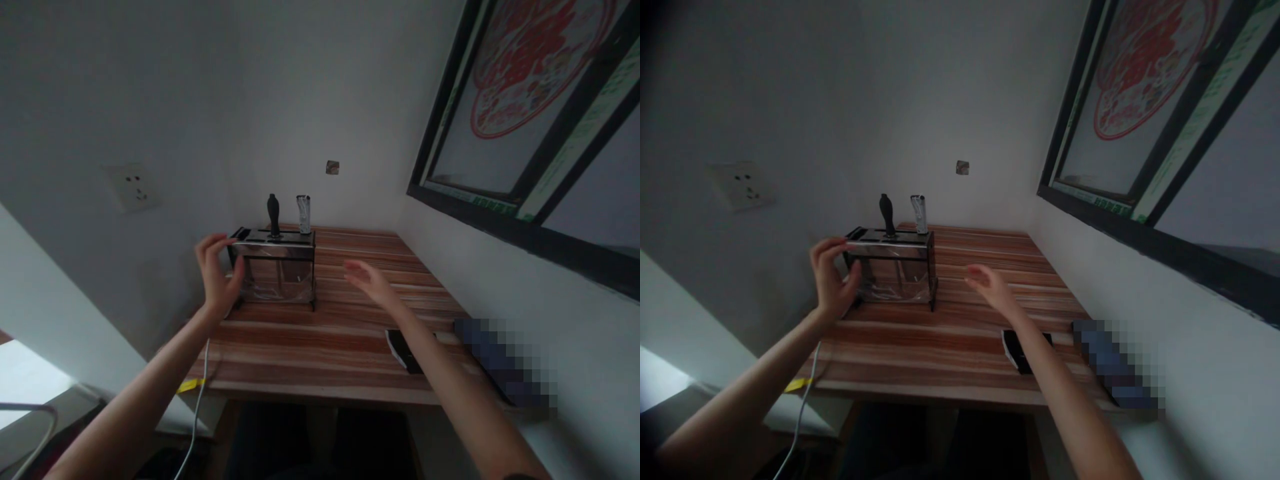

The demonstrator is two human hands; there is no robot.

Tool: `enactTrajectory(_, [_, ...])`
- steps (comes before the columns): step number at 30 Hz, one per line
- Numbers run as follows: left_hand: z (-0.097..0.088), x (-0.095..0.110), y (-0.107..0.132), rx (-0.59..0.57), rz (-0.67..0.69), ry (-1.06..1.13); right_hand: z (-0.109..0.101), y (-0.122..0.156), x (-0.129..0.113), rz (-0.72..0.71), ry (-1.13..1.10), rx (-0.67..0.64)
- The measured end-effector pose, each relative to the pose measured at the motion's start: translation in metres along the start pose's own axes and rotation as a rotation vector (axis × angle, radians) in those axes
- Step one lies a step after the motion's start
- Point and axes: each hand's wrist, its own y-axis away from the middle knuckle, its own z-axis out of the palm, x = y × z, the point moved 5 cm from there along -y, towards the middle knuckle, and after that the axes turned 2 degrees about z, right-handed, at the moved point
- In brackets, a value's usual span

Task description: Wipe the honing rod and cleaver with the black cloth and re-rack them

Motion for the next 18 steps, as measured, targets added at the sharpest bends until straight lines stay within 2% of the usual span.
enactTrajectory(3, [0.024,0.065,0.015,-0.169,0.24,0.115,-0.048,0.042,0.007,0.052,0.281,0.066])
enactTrajectory(5, [0.05,0.104,0.032,-0.364,0.318,0.262,-0.079,0.072,0.019,0.108,0.471,0.086])
enactTrajectory(8, [0.095,0.153,0.067,-0.732,0.296,0.464,-0.113,0.117,0.041,0.19,0.725,0.078])
enactTrajectory(10, [0.126,0.179,0.094,-0.977,0.267,0.494,-0.125,0.143,0.056,0.225,0.831,0.062])
enactTrajectory(12, [0.154,0.195,0.118,-1.149,0.223,0.444,-0.13,0.163,0.069,0.251,0.888,0.052])
enactTrajectory(13, [0.168,0.198,0.128,-1.202,0.158,0.389,-0.131,0.17,0.075,0.253,0.895,0.047])
enactTrajectory(18, [0.219,0.203,0.154,-1.231,0.018,0.235,-0.127,0.181,0.09,0.261,0.967,0.097])
